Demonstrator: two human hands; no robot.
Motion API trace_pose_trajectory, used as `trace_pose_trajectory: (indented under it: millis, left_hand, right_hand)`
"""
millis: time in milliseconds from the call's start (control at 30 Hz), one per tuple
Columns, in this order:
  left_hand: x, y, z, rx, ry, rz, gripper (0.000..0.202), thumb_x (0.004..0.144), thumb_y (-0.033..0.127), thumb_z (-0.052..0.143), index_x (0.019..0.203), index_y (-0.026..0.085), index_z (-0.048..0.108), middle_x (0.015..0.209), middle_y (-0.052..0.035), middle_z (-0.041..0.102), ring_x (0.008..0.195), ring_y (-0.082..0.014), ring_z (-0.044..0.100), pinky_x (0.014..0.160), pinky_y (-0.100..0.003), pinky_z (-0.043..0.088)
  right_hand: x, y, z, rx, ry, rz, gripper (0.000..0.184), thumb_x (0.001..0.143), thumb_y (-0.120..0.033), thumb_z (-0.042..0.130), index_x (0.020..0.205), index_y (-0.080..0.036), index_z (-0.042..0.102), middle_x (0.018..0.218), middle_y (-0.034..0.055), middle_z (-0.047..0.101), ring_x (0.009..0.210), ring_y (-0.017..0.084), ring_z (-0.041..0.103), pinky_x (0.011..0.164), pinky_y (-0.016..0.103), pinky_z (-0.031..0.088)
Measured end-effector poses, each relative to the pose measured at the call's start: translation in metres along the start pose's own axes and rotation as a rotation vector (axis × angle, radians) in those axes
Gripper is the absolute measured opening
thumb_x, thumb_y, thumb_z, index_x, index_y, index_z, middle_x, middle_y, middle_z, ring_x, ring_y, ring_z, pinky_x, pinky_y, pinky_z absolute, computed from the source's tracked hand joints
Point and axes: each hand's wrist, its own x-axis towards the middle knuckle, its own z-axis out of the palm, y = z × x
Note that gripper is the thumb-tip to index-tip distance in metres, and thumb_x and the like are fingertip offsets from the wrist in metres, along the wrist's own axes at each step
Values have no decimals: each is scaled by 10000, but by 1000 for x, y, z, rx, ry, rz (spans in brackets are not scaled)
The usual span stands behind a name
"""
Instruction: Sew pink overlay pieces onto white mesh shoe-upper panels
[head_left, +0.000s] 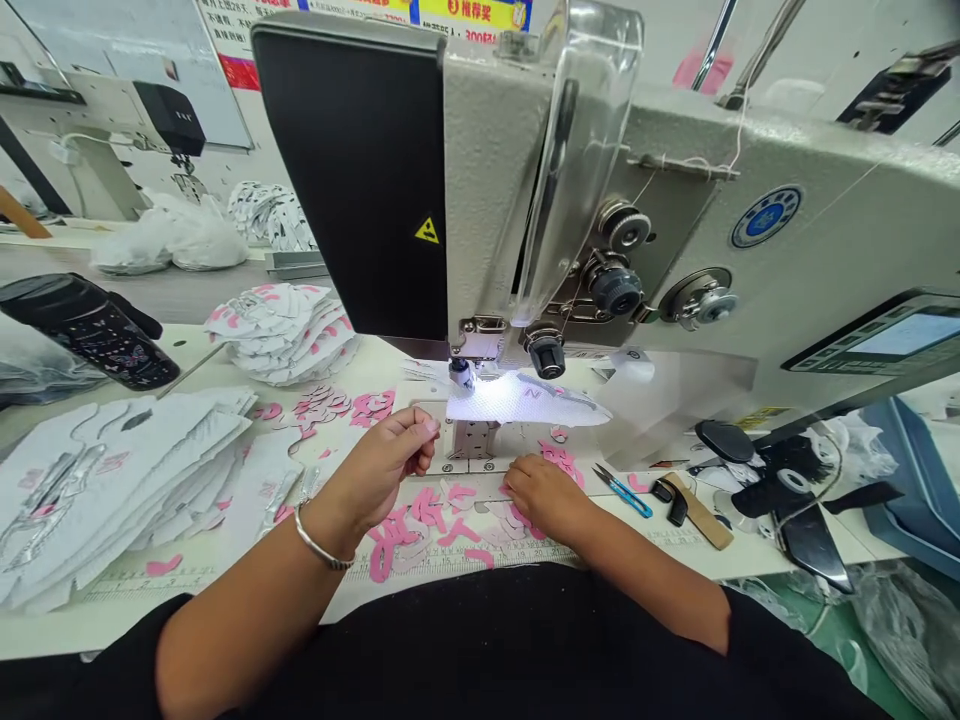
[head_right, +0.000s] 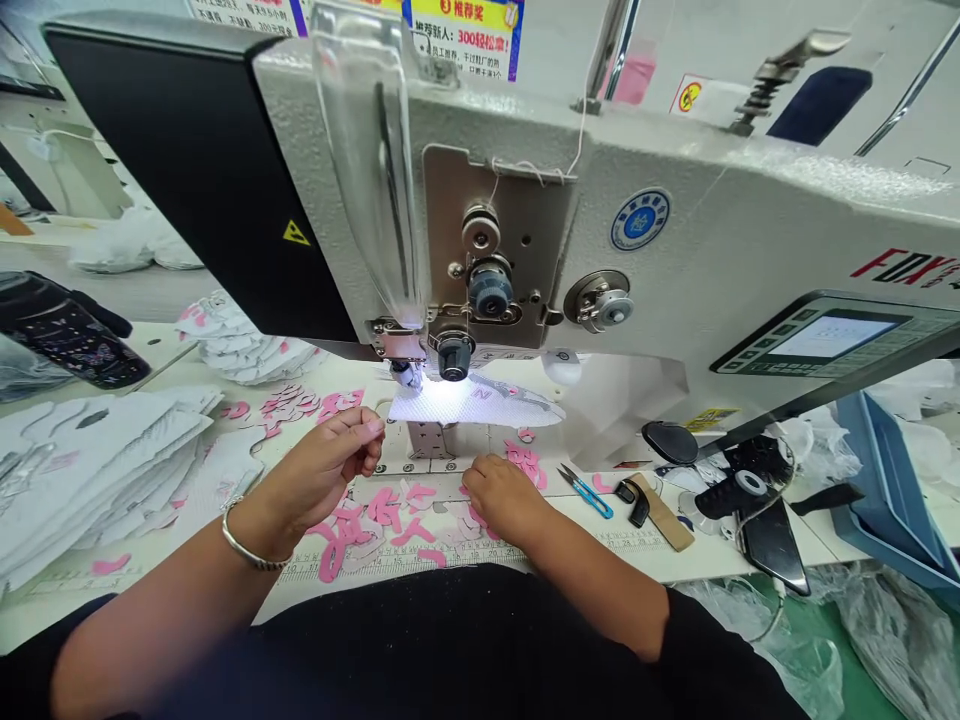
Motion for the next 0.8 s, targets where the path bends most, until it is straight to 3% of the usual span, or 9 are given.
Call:
trace_pose_trajectory:
  millis: [233,533,667,800]
  left_hand:
    - [-5,-14,-6,77,21,-26,273,852,402,632,748,183,507,649,33,502,595,-101,413,587,-221,350]
    - [-11,-25,-8,156,18,-32,291,847,441,634,762,188,518,673,31,506,611,-112,440,607,-233,374]
    - [-14,-31,-9,176,5,-37,306,843,463,639,762,193,520,667,35,495,624,-117,450,608,-236,388]
    - [-16,-36,-7,182,7,-54,311,838,471,641,761,197,515,656,37,493,615,-121,451,594,-244,395]
  right_hand:
    - [0,2,4,22,-3,-17,168,947,-135,493,1040,-164,630,949,69,619,905,203,554,815,317,482]
    - [3,3,2,86,15,29,194,982,-212,465,926,-173,647,874,50,634,864,185,562,814,312,468]
    - [-1,3,-3,109,-9,8,113,949,-227,525,967,-184,628,943,57,624,920,196,556,866,340,448]
    - [0,1,-2,127,-14,21,23,877,-181,595,889,-182,615,908,52,604,886,196,546,834,334,440]
